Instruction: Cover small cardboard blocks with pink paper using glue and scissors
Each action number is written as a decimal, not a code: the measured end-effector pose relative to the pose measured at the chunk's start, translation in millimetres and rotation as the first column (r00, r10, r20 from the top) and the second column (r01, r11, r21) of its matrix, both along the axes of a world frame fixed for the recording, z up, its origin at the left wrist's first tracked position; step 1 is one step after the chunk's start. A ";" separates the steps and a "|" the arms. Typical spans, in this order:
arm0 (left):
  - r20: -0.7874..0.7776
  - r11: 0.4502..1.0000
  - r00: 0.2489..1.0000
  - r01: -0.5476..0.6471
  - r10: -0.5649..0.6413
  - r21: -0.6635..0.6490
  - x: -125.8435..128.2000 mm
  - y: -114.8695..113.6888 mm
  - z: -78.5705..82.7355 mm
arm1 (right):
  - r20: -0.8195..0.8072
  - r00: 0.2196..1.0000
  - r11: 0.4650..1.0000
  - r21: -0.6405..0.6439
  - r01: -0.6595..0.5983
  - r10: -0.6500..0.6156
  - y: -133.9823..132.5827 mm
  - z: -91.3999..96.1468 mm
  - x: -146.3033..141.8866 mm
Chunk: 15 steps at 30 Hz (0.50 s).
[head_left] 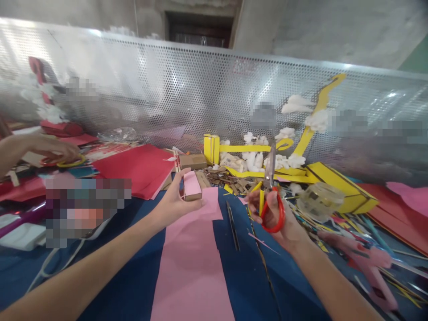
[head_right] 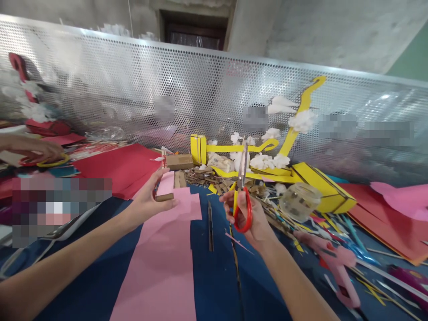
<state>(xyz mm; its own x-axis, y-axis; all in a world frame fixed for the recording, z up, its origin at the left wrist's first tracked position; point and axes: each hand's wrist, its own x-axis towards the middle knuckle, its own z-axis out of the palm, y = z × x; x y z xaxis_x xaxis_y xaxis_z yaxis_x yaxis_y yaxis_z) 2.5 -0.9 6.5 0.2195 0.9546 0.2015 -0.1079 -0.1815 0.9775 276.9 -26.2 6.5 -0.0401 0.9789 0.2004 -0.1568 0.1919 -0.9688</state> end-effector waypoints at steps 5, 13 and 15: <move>0.019 1.000 1.000 0.015 -0.015 0.001 -2.0 3.1 -2.0 | 0.034 0.999 1.000 -0.007 -0.027 0.027 -6.6 -3.2 -6.7; -0.146 0.931 0.988 -0.001 0.058 0.364 -13.0 7.0 8.3 | 0.762 0.567 0.940 0.335 0.070 -0.313 -8.0 0.5 15.7; -0.174 0.881 0.981 0.006 0.087 0.473 -18.2 6.4 13.4 | 0.807 0.400 0.887 0.461 0.033 -0.434 -7.1 3.0 22.8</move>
